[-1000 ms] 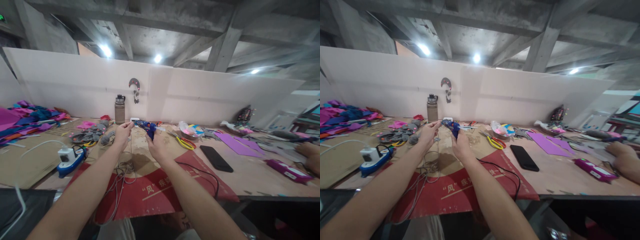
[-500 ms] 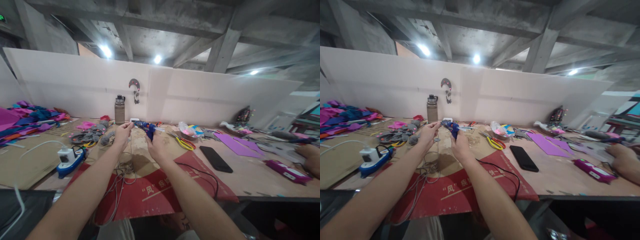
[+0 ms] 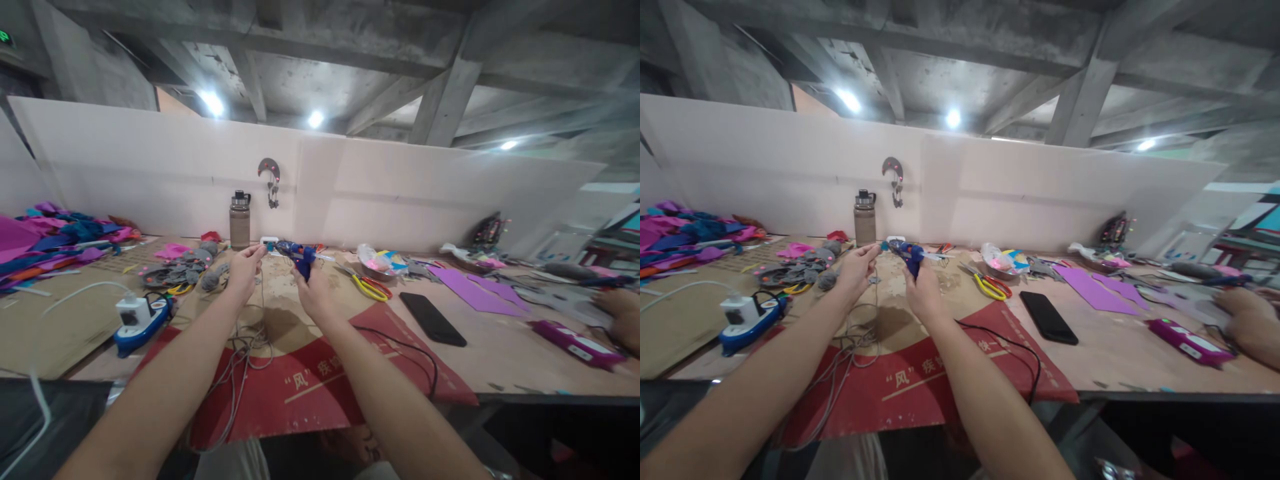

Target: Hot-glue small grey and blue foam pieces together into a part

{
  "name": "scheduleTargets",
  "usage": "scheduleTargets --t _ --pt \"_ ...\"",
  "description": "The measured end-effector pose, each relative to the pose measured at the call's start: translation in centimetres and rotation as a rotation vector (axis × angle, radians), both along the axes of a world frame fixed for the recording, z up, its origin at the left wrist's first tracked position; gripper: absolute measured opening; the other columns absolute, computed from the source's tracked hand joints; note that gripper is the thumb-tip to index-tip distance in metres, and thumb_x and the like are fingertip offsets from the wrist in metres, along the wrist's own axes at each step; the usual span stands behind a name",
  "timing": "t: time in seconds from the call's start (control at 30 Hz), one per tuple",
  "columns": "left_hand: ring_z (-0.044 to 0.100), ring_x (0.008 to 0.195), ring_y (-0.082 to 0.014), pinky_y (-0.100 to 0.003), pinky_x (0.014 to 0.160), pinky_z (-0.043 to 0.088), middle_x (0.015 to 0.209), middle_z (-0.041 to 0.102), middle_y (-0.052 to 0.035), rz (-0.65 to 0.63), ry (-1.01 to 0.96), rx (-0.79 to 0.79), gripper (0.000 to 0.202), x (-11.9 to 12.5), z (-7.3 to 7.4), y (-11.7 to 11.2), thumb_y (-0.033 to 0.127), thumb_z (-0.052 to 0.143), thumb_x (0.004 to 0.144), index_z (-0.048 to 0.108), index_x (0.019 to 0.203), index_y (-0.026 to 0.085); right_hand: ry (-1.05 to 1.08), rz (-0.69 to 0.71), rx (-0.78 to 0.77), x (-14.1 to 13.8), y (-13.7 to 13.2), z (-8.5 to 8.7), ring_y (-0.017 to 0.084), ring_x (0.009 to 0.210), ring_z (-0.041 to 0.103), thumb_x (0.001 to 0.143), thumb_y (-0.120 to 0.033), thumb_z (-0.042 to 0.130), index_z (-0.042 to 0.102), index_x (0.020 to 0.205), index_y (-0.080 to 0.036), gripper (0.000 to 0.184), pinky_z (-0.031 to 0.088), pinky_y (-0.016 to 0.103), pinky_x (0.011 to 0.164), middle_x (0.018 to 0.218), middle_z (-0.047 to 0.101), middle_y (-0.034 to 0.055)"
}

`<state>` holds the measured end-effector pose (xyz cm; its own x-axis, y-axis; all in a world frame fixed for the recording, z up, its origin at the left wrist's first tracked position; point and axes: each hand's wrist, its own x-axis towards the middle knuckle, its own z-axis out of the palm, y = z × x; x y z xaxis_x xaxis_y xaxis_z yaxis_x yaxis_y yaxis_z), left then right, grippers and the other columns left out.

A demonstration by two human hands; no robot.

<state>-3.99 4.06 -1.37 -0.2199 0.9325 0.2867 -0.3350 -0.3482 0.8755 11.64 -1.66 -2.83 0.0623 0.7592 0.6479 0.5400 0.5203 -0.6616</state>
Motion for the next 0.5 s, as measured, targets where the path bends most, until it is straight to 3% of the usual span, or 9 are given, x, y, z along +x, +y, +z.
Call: scheduleTargets --t 0.17,0.37,0.5 --pt "0.030 0.039 -0.0011 -0.019 0.037 0.011 0.058 0.053 0.0029 -0.003 -0.039 -0.019 0.044 -0.4 -0.1 0.2 0.039 0.078 0.047 0.065 0.080 0.012 0.114 -0.053 -0.141 1.3 1.9 -0.8 0.016 0.061 0.056 0.079 -0.034 0.045 0.054 0.098 -0.017 0.027 0.044 0.028 0.060 0.074 0.061 0.0035" --pt "0.030 0.040 -0.0026 -0.020 0.038 0.013 0.056 0.053 0.0027 0.015 0.076 0.009 0.035 0.4 -0.1 -0.3 0.036 0.074 0.054 0.066 0.078 0.013 -0.076 -0.158 -0.274 3.2 4.9 -3.2 0.016 0.052 0.052 0.067 -0.028 0.056 0.055 0.061 -0.018 0.011 0.041 0.027 0.052 0.054 0.056 0.0018" --pt "0.034 0.042 -0.0049 -0.020 0.041 0.020 0.053 0.053 0.0025 0.027 0.172 0.039 0.027 1.6 0.1 -1.4 0.034 0.071 0.058 0.068 0.076 0.014 -0.108 -0.229 -0.233 4.3 4.9 -4.0 0.019 0.064 0.056 0.061 -0.022 0.061 0.049 0.053 -0.019 0.015 0.043 0.031 0.061 0.058 0.057 0.0066"
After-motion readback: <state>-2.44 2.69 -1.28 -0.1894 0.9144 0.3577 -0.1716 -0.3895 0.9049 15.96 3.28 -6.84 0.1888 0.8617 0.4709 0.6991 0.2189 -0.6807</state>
